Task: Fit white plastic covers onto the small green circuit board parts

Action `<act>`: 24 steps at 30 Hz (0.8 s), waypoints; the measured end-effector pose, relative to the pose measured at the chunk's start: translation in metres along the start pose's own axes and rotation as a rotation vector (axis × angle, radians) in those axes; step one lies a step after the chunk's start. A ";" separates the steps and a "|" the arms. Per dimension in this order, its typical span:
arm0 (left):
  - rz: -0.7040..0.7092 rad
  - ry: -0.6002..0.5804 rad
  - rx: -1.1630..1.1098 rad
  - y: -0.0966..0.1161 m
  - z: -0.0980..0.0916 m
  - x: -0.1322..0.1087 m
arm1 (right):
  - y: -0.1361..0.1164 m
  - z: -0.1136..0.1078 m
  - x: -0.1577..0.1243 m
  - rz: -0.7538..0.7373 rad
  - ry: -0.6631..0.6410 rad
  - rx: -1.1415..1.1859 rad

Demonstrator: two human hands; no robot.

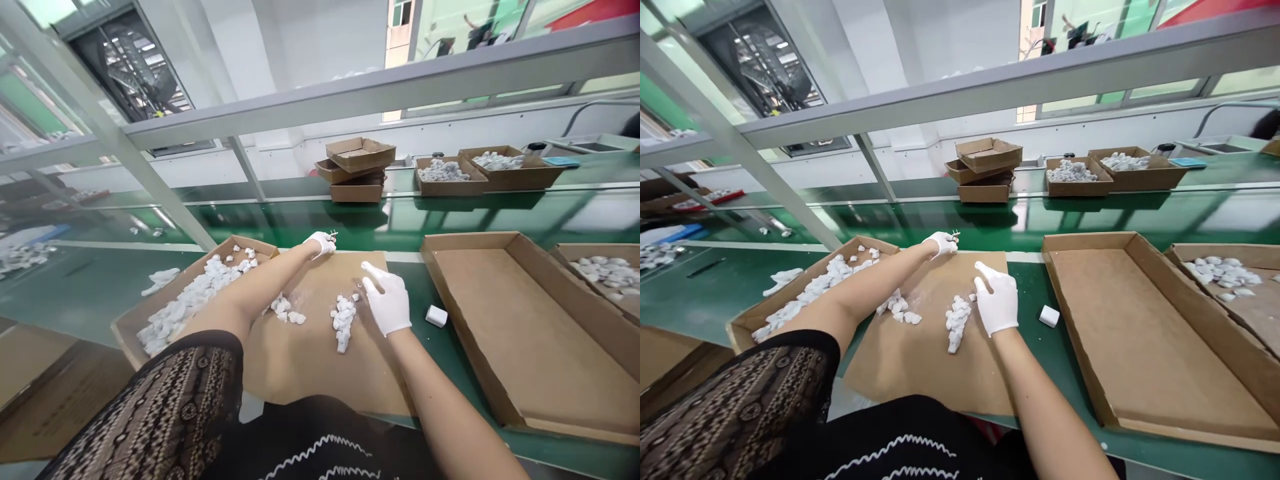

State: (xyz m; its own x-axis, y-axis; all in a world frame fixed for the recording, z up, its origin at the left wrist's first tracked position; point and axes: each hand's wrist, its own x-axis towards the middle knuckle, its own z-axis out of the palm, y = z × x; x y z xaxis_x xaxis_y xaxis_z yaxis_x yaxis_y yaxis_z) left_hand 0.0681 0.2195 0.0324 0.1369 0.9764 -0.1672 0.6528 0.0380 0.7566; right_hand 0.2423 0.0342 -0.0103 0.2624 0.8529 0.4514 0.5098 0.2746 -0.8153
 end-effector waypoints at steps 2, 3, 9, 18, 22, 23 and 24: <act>-0.010 -0.019 0.150 0.006 0.003 0.018 | 0.003 0.003 0.000 -0.004 -0.021 -0.018; -0.019 -0.025 0.219 0.007 0.004 0.026 | 0.004 0.005 0.000 0.001 -0.039 -0.027; -0.098 0.035 0.549 0.002 -0.014 0.065 | 0.006 0.010 -0.003 0.027 -0.083 -0.059; -0.027 0.007 0.495 -0.009 -0.080 0.032 | 0.021 0.009 0.001 0.074 -0.093 -0.096; -0.012 0.079 0.405 -0.013 -0.111 -0.034 | 0.024 0.007 0.004 0.063 -0.042 -0.116; -0.010 0.091 0.380 -0.013 -0.119 -0.054 | 0.024 0.005 0.006 0.052 -0.030 -0.121; -0.001 0.118 0.338 -0.013 -0.127 -0.074 | 0.023 0.003 0.008 0.036 -0.012 -0.121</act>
State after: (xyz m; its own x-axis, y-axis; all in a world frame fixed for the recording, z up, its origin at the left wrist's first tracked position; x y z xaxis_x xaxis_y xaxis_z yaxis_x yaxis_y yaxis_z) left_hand -0.0450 0.1735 0.1151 0.0626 0.9949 -0.0788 0.8651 -0.0147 0.5013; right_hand 0.2534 0.0484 -0.0267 0.2728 0.8665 0.4180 0.5956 0.1891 -0.7807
